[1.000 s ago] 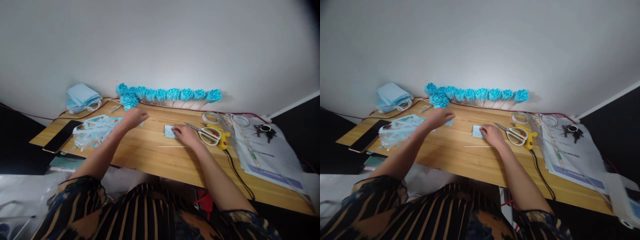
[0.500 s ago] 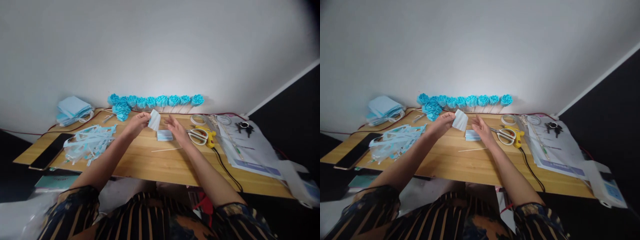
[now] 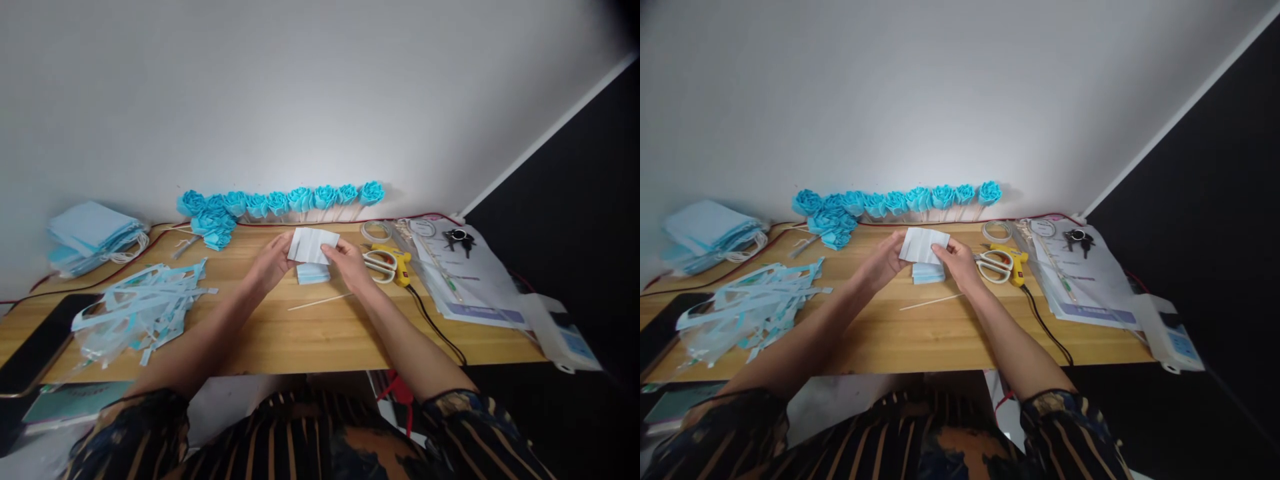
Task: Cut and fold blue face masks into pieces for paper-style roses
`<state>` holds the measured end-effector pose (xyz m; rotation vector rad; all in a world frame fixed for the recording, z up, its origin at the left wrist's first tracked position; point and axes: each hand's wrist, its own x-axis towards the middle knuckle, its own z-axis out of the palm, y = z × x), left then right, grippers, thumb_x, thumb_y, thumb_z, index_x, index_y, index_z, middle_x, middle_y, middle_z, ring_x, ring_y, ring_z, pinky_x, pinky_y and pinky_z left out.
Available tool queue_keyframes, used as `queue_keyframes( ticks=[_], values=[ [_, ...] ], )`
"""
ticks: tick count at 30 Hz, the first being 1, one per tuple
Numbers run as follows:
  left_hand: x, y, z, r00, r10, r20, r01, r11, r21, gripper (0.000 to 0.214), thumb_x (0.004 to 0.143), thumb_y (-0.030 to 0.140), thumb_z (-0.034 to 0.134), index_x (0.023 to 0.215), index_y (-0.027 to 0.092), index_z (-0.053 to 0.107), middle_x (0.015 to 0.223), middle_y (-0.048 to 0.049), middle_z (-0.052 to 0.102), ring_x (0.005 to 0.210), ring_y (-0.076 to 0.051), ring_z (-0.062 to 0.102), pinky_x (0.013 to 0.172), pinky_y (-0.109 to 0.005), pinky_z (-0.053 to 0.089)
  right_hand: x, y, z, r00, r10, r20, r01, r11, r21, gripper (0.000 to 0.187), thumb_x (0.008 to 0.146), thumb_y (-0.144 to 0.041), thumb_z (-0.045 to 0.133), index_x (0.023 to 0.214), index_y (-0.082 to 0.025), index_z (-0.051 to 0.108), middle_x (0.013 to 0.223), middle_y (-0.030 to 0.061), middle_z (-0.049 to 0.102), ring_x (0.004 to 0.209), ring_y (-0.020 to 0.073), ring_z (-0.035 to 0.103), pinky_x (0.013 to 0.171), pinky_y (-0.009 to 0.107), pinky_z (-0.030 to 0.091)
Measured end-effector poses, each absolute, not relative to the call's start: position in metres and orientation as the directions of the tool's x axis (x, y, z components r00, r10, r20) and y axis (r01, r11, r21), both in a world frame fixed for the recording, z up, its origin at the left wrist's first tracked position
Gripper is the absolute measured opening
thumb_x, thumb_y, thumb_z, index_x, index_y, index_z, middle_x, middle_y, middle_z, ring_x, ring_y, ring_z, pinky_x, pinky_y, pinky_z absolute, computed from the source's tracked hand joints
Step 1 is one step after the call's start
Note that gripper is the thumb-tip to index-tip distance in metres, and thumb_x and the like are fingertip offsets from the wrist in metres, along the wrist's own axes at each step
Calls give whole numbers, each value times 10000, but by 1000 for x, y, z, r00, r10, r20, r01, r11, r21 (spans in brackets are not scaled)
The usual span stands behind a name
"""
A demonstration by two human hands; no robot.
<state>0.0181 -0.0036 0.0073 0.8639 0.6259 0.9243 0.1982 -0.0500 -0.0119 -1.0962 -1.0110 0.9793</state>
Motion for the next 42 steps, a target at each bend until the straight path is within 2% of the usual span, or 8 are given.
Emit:
queue_keyframes(
  ticks=[4,11,17,22,29,33,37,42],
  values=[
    [15,1,-5,339,937,-88,-389,225,893,465,632,245,849,1035,173,628,897,-33,727,755,-145,661,684,-277,548,198,-50,-13,227,960,163,-23,172,-985,485,713,-495,738,1091,-198,676,883,26,751,850,197,679,776,318,533],
    [0,9,-12,196,980,-46,-376,118,919,457,625,315,828,1014,171,635,829,-25,717,725,-145,647,678,-266,524,197,-60,-6,139,964,226,147,206,-968,765,825,-399,663,1514,-251,367,622,-67,600,575,143,565,594,261,474],
    [-5,13,-7,165,986,14,-358,47,933,545,668,344,786,1149,182,589,832,-28,701,715,-145,619,654,-261,500,202,-70,3,-56,966,254,261,260,-930,370,867,-378,597,1175,-196,689,744,4,685,722,161,671,707,285,529],
    [-6,15,-6,163,986,22,-356,38,934,577,675,339,764,1197,188,569,834,-20,689,690,-138,595,627,-245,463,206,-71,1,-210,938,277,373,339,-864,392,876,-261,542,1242,-226,678,1116,65,746,968,196,713,837,321,542],
    [-8,22,-13,162,983,90,-303,-37,952,642,653,342,768,1243,210,555,864,-23,675,743,-160,610,669,-259,455,201,-68,-2,-262,878,401,668,465,-581,279,932,-257,525,1075,-267,764,1058,45,773,945,211,712,865,362,537],
    [-10,23,-12,122,977,175,-211,-147,966,623,668,284,751,1257,180,575,877,-33,688,744,-166,616,673,-262,458,203,-65,-2,-357,786,505,692,585,-422,251,958,-270,538,1009,-278,784,985,58,764,938,217,684,853,380,537],
    [-10,20,-8,141,970,200,-148,-179,973,555,706,243,728,1241,163,606,907,-46,702,752,-165,626,679,-263,471,200,-67,7,-386,686,617,716,645,-268,189,923,-229,605,943,-289,784,1206,68,708,1210,266,578,1002,473,478],
    [-5,13,-9,196,952,236,-62,-228,972,468,713,216,733,1174,171,663,876,-32,676,761,-153,618,663,-244,457,189,-76,16,-524,642,559,624,737,-260,154,900,-198,612,888,-281,741,1219,27,725,1318,255,551,1162,562,325]
  ],
)
